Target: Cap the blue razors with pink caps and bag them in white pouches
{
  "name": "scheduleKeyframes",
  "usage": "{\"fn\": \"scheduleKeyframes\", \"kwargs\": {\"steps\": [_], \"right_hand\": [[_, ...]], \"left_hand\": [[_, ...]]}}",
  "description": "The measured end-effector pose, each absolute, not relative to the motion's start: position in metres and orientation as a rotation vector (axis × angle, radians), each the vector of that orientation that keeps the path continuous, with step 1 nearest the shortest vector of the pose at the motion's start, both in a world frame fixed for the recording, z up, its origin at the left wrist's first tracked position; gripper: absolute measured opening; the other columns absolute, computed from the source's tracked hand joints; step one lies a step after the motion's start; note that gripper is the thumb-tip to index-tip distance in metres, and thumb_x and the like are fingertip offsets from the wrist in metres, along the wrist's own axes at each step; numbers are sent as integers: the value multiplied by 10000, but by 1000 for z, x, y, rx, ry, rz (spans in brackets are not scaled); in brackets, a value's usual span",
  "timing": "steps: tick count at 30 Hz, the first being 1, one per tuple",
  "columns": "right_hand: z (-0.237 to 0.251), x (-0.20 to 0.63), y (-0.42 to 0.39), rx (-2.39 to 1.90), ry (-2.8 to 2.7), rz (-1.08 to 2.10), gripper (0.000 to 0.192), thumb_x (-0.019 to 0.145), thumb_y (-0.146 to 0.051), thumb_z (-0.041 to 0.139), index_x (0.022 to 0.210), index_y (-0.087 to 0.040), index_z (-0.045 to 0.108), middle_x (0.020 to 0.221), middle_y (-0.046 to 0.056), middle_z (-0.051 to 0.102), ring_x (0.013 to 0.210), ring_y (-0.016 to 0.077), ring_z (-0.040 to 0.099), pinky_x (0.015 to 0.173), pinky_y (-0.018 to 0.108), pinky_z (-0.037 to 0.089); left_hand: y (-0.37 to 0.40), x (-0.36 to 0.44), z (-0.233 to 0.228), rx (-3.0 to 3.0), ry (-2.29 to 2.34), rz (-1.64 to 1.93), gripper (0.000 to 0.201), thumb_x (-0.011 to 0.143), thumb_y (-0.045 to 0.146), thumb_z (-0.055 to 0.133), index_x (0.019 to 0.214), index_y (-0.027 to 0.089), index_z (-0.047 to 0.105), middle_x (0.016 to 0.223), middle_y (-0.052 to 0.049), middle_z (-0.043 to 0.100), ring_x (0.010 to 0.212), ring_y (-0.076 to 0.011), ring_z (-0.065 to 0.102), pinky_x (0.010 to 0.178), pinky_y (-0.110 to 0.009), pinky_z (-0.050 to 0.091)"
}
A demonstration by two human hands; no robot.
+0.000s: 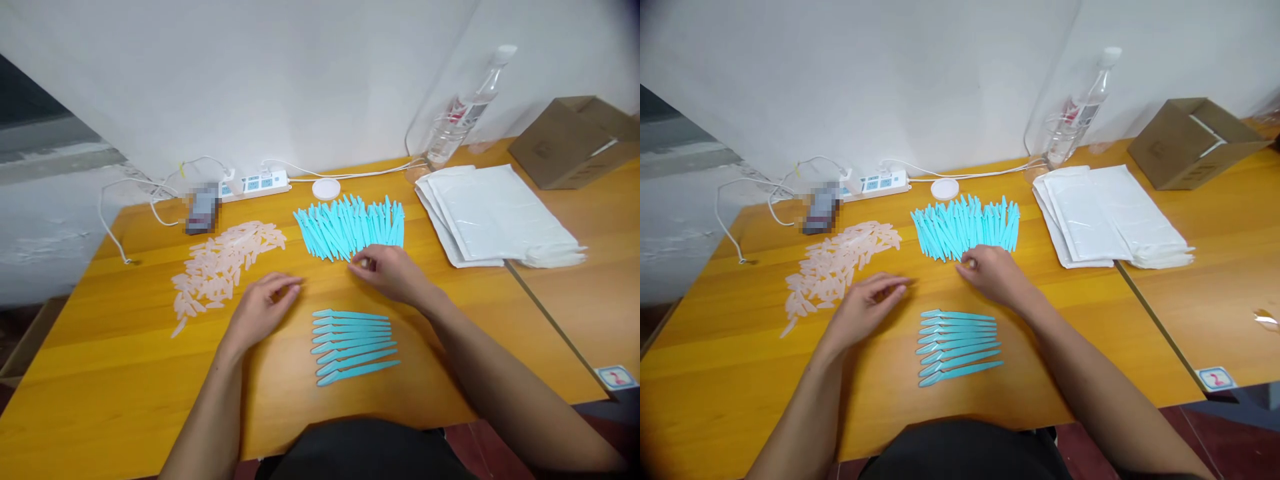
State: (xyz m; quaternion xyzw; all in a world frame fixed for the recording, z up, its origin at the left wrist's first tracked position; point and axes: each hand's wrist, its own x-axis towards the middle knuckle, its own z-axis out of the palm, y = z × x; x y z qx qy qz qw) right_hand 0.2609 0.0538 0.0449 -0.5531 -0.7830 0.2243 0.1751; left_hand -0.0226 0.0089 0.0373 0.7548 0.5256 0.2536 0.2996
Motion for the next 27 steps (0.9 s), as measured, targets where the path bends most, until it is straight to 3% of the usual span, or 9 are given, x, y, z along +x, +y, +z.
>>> {"fn": "scheduleKeyframes", "kwargs": {"steps": [3, 9, 15, 19, 21, 25, 27], "right_hand": [[44, 247, 82, -1764, -2138, 477, 277, 912, -405, 646, 977, -168, 773, 897, 79, 763, 829, 217, 673, 746, 303, 435], [33, 211, 112, -1881, -2141, 476, 376, 903, -472, 627, 1055, -155, 759, 1023, 146, 770, 1008, 301, 688, 845, 356, 476], [26, 202, 128, -1921, -2046, 596, 170, 847, -296, 648, 875, -168, 756, 967, 145, 774, 959, 292, 701, 805, 344, 489], [32, 214, 126, -1836, -1973, 677, 105, 816, -246, 649, 791, -179, 725, 899, 104, 769, 887, 249, 698, 766, 315, 481], [36, 226, 117, -1723, -1905, 821, 101, 822, -264, 651, 802, -177, 699, 850, 85, 756, 815, 217, 687, 736, 301, 485], [34, 255, 88, -1398, -1668, 1510, 131, 861, -269, 601, 936, -166, 633, 811, 62, 736, 681, 162, 659, 659, 276, 506], [30, 265, 73, -1358, -1686, 1574, 194, 868, -267, 593, 1025, -163, 638, 829, 44, 724, 667, 149, 628, 627, 261, 482]], "left_hand": [[24, -42, 38, 2074, 1652, 708, 288, 956, 388, 586, 1078, 197, 764, 976, -62, 737, 832, -187, 661, 749, -299, 487], [58, -67, 32, 2167, 2065, 552, 302, 948, 324, 543, 1107, 209, 773, 1026, -69, 724, 877, -225, 672, 769, -328, 477], [81, -67, 21, 2352, 2100, 327, 302, 938, 321, 556, 1131, 255, 779, 1081, -78, 691, 971, -271, 643, 808, -363, 486], [86, -60, 24, 2467, 2007, 267, 270, 945, 325, 548, 992, 214, 790, 1050, -99, 705, 999, -289, 627, 858, -375, 487], [86, -58, 28, 2480, 1908, 226, 272, 955, 314, 526, 973, 196, 771, 1009, -104, 719, 964, -281, 644, 836, -365, 491], [76, -54, 31, 2435, 1731, 301, 347, 987, 324, 463, 1173, 182, 718, 943, -101, 719, 849, -250, 665, 776, -351, 497], [65, -49, 30, 2267, 1643, 468, 405, 991, 387, 477, 1286, 191, 673, 884, -70, 714, 768, -214, 664, 737, -326, 507]]}}
